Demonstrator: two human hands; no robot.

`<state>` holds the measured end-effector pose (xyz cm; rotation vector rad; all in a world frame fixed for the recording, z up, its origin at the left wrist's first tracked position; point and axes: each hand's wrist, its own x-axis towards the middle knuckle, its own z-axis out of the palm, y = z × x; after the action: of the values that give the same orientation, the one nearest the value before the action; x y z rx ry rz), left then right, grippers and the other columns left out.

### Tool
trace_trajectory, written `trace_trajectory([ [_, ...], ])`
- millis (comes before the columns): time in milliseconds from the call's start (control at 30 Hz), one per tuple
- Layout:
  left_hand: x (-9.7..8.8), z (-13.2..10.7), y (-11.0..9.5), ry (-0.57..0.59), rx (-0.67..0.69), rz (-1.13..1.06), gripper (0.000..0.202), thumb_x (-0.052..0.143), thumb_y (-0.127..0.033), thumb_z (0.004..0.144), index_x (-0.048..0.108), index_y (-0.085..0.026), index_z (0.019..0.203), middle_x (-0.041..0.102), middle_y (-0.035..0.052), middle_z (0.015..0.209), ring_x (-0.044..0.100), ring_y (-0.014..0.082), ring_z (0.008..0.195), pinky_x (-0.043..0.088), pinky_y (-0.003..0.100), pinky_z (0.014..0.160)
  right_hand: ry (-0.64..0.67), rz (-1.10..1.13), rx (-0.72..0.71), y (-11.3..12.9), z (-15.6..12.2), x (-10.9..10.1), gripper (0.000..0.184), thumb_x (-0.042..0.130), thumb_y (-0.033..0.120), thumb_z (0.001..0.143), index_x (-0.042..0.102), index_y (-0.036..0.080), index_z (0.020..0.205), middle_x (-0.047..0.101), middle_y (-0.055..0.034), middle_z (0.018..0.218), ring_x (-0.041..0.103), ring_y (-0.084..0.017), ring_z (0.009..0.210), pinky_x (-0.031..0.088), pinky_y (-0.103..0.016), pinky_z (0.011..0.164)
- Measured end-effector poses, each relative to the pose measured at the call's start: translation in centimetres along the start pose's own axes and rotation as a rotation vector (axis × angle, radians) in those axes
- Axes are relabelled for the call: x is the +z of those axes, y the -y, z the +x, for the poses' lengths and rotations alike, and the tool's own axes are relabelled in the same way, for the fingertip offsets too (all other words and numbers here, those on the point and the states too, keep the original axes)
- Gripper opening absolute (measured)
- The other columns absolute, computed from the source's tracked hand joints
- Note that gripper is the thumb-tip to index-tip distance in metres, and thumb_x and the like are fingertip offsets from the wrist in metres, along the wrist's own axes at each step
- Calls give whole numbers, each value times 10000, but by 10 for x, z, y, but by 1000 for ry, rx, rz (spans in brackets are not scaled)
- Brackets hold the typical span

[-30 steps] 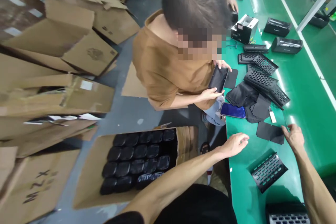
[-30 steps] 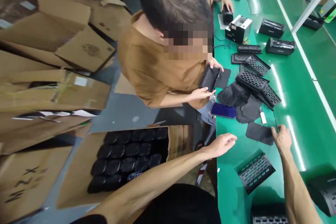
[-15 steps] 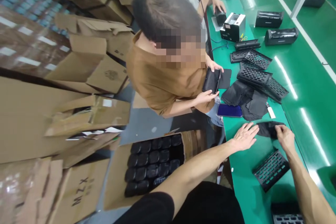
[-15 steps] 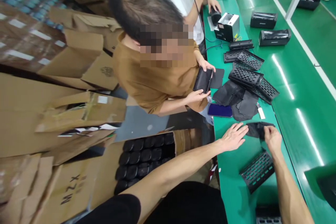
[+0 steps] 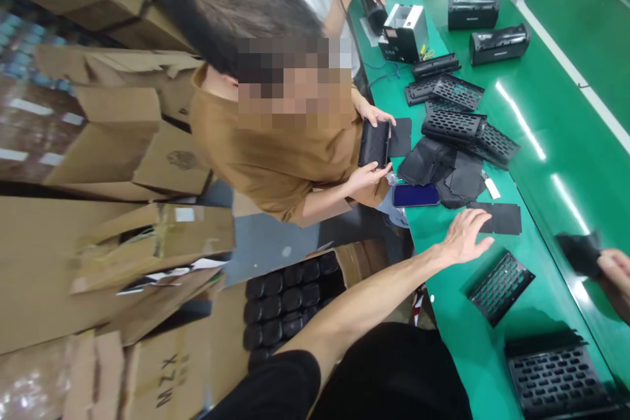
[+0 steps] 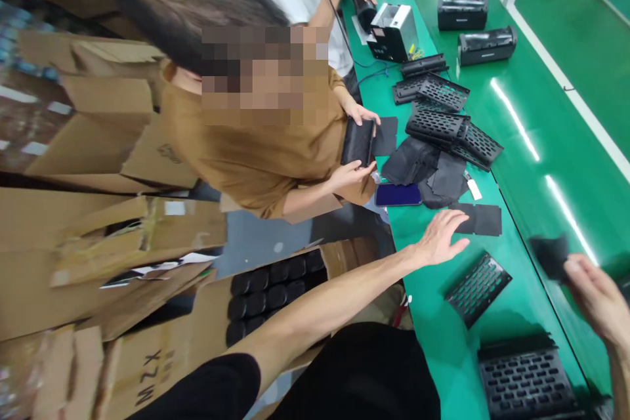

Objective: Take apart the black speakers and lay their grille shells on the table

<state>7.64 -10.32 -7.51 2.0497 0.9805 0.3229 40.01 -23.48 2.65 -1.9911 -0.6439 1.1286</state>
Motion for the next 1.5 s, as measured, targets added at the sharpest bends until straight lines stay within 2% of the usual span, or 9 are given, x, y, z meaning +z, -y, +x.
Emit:
trace_trajectory([
  [100,11,-10,-25,236,-11,-591,938,836,-499,831,432,-179,1614,643,175,1499,643,305,1290,523,442,1068,424,126,153,-3,-33,47,540,879,731,728,715,232,852,605,-28,717,504,-166,638,475,-305,608],
  [200,26,-30,-41,425,-171,-781,535,779,-459,872,690,-145,1296,784,91,1114,721,246,990,554,349,859,583,188,228,-14,-46,81,565,829,784,759,707,235,812,629,-42,706,554,-178,633,512,-322,636],
  [367,39,-59,-50,307,-326,-516,222,758,-386,882,738,-167,914,721,8,821,645,193,779,455,286,701,526,-196,104,-40,-37,97,658,560,861,875,722,247,1047,755,-102,931,708,-283,829,570,-409,736],
  [467,42,-68,-56,351,-341,-379,191,700,-363,933,758,-183,962,733,0,815,647,177,761,461,274,717,419,-473,15,-56,-29,98,377,709,620,833,683,257,933,665,-31,715,643,-255,679,479,-370,652],
  [567,45,-73,-64,372,-412,-234,224,590,-311,992,772,-190,1042,776,32,886,690,194,815,495,289,770,343,-668,-53,-70,-22,97,200,601,445,886,691,269,916,592,-11,644,603,-246,624,435,-370,649],
  [833,40,-88,-82,340,-452,27,347,571,-379,1006,691,-189,1270,718,165,1293,629,386,1277,506,536,1034,217,-937,-274,-88,3,99,350,560,471,980,707,199,1144,649,-177,1089,620,-366,1059,485,-482,979],
  [1033,45,-93,-60,251,-546,81,454,642,-394,983,585,-174,1377,657,149,1342,611,329,1266,504,504,1079,222,-945,-269,-93,14,114,425,609,448,977,645,179,1304,632,-201,1176,604,-399,1150,479,-487,961],
  [1233,49,-89,-40,253,-561,-73,175,597,-328,991,719,-208,953,718,97,1083,646,300,1144,509,473,1022,256,-777,-114,-88,26,115,255,709,368,851,650,242,1064,666,-102,973,643,-315,934,467,-412,812],
  [1500,-6,-92,-11,59,-533,-426,306,617,-465,964,713,-174,973,738,11,907,654,156,802,520,261,759,497,-230,185,-65,2,123,478,729,705,687,543,268,739,473,40,571,415,-155,521,319,-306,524],
])
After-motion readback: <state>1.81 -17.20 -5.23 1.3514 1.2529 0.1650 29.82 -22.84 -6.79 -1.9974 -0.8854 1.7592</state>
